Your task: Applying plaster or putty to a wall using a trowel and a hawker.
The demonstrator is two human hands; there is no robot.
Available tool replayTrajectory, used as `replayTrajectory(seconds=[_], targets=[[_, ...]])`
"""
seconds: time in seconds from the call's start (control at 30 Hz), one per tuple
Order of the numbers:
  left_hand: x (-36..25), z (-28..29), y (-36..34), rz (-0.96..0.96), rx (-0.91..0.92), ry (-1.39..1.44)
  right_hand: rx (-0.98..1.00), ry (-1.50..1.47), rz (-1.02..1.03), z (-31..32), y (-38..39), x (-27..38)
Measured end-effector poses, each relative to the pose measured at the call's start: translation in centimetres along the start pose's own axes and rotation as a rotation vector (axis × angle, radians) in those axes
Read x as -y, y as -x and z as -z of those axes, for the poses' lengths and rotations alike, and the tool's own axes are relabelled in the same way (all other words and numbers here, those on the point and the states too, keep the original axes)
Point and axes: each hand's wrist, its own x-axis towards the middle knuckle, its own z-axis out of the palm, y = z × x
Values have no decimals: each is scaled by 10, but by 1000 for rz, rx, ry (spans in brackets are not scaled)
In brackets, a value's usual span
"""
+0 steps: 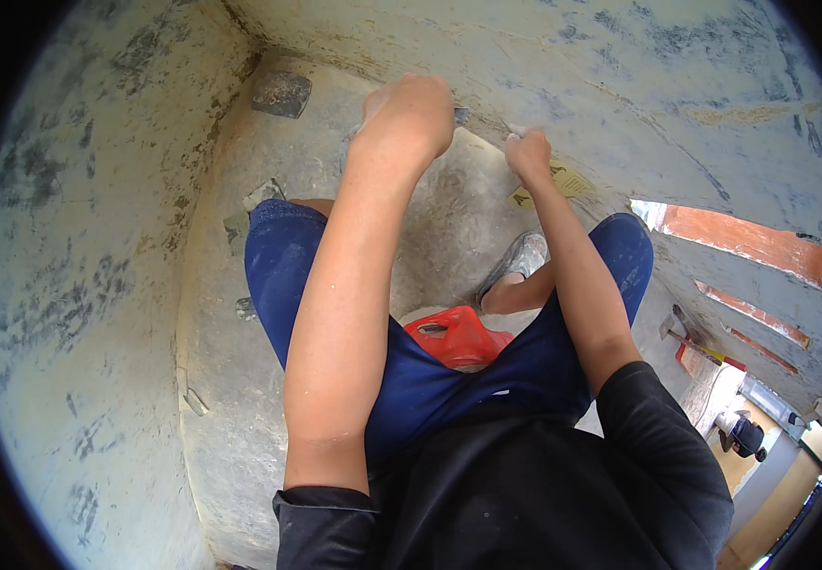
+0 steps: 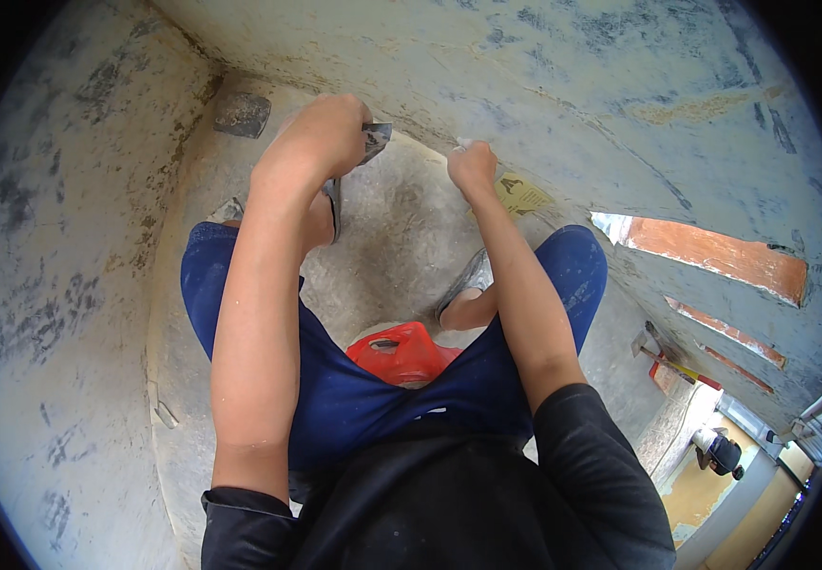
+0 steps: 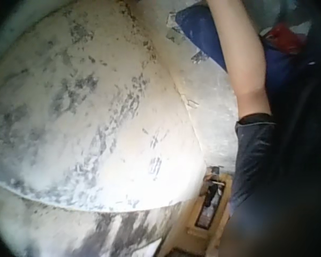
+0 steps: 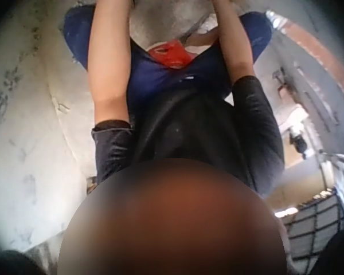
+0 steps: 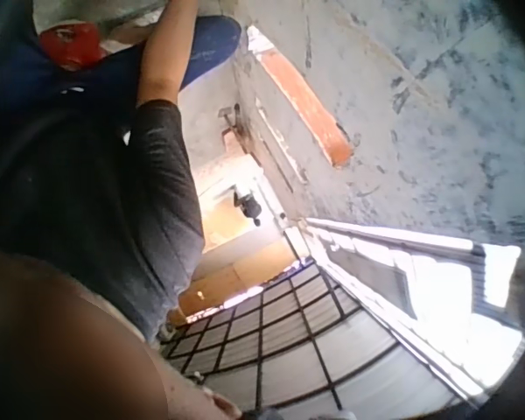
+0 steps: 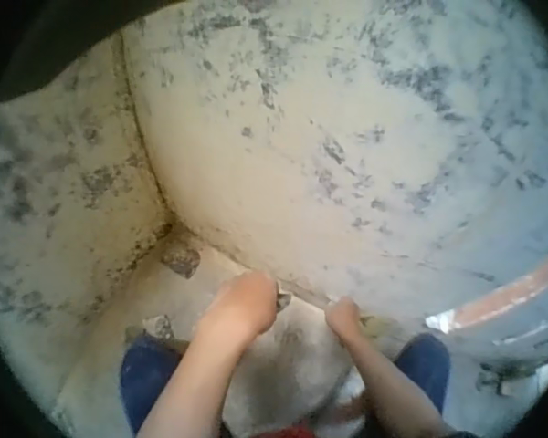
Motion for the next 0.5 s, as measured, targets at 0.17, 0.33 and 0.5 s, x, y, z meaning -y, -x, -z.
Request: replayTrajectory(seconds=[0.17,0.33,0.5], targets=[[-1,0,-1,-13,7,12,-18,-3,15,0,5,9],[-1,-4,-4,-46,-39,-4,-69,48,66,-4,-1,-4],[2,-5,-5,-39,-52,-12,-14,-63,20,0,4,3]])
